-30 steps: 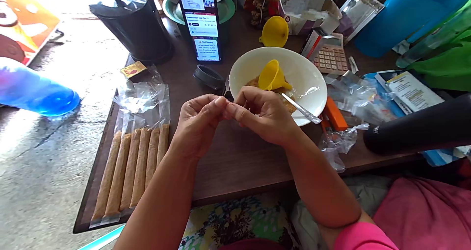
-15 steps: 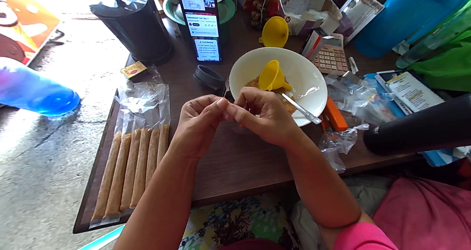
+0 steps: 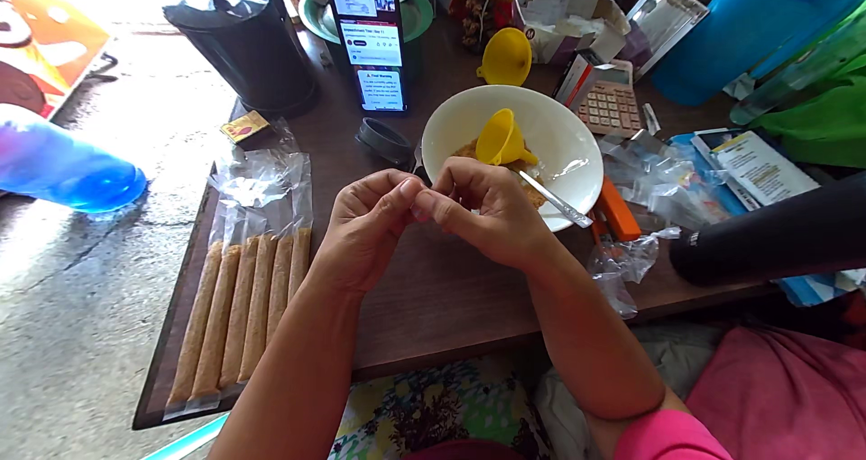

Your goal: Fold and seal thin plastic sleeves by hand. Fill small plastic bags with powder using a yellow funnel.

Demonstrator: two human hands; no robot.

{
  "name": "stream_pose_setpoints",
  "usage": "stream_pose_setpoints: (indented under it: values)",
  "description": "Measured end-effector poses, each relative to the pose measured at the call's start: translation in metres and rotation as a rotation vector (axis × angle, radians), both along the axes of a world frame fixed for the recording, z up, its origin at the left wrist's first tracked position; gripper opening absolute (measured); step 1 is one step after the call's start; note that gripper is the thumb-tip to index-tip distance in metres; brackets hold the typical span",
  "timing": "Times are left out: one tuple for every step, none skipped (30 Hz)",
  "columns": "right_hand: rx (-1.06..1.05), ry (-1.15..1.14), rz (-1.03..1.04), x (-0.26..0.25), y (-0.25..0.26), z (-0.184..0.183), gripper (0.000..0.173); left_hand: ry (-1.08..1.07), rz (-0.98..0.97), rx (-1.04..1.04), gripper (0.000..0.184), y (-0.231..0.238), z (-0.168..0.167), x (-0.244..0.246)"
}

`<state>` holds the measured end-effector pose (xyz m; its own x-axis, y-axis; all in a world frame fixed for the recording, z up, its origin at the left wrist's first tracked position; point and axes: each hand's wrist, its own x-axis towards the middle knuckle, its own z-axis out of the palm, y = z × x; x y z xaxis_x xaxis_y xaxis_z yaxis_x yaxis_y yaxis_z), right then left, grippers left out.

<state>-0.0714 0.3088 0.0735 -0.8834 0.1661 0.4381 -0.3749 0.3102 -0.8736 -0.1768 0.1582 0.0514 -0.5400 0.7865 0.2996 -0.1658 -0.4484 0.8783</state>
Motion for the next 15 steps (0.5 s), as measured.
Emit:
stream_pose_setpoints:
  values:
    - [0.001, -0.001, -0.005, 0.0001, -0.0002, 0.0001, 0.017, -0.003, 0.002, -0.002, 0.016, 0.0, 0.0005, 0.0004]
    - [0.002, -0.001, -0.011, 0.0002, -0.0005, 0.0001, 0.017, -0.004, 0.002, -0.003, 0.016, -0.0001, 0.001, 0.0006]
    - [0.004, 0.0, -0.016, 0.0001, -0.0007, 0.0001, 0.017, -0.003, 0.004, -0.004, 0.016, 0.0, 0.0013, 0.0007]
    - [0.007, 0.002, -0.02, 0.0, -0.0008, 0.0002, 0.017, -0.004, 0.007, -0.007, 0.016, 0.0001, 0.0014, 0.0007]
    - [0.012, 0.004, -0.025, 0.0, -0.001, 0.0003, 0.017, -0.003, 0.01, -0.009, 0.016, 0.0, 0.0014, 0.0007]
    - [0.014, 0.007, -0.029, -0.0001, -0.0012, 0.0003, 0.017, -0.005, 0.012, -0.01, 0.017, 0.0, 0.0015, 0.0008]
    - [0.014, 0.009, -0.033, -0.0002, -0.0013, 0.0001, 0.017, -0.005, 0.013, -0.01, 0.017, 0.0, 0.0017, 0.0009]
    - [0.014, 0.01, -0.033, -0.0001, -0.0012, 0.0, 0.017, -0.006, 0.013, -0.011, 0.016, 0.0, 0.0018, 0.001]
    - [0.014, 0.009, -0.033, 0.0, -0.0011, 0.0001, 0.017, -0.006, 0.013, -0.01, 0.016, 0.0, 0.0018, 0.0009]
    - [0.012, 0.006, -0.033, 0.0001, -0.0012, 0.0002, 0.017, -0.005, 0.011, -0.008, 0.016, 0.0, 0.0019, 0.001]
    - [0.01, 0.004, -0.033, 0.0002, -0.0012, 0.0003, 0.017, -0.002, 0.009, -0.005, 0.016, 0.0, 0.0018, 0.0009]
    - [0.01, 0.004, -0.033, 0.0002, -0.0011, 0.0002, 0.018, 0.0, 0.008, -0.004, 0.016, -0.0001, 0.0016, 0.0007]
    - [0.011, 0.004, -0.032, 0.0002, -0.0011, 0.0002, 0.018, 0.001, 0.007, -0.005, 0.016, -0.0002, 0.0014, 0.0006]
    - [0.011, 0.005, -0.032, 0.0002, -0.001, 0.0002, 0.018, 0.0, 0.007, -0.003, 0.016, -0.0003, 0.0012, 0.0004]
    - [0.01, 0.005, -0.032, 0.0002, -0.0011, 0.0003, 0.017, -0.001, 0.006, 0.002, 0.017, -0.0003, 0.0011, 0.0005]
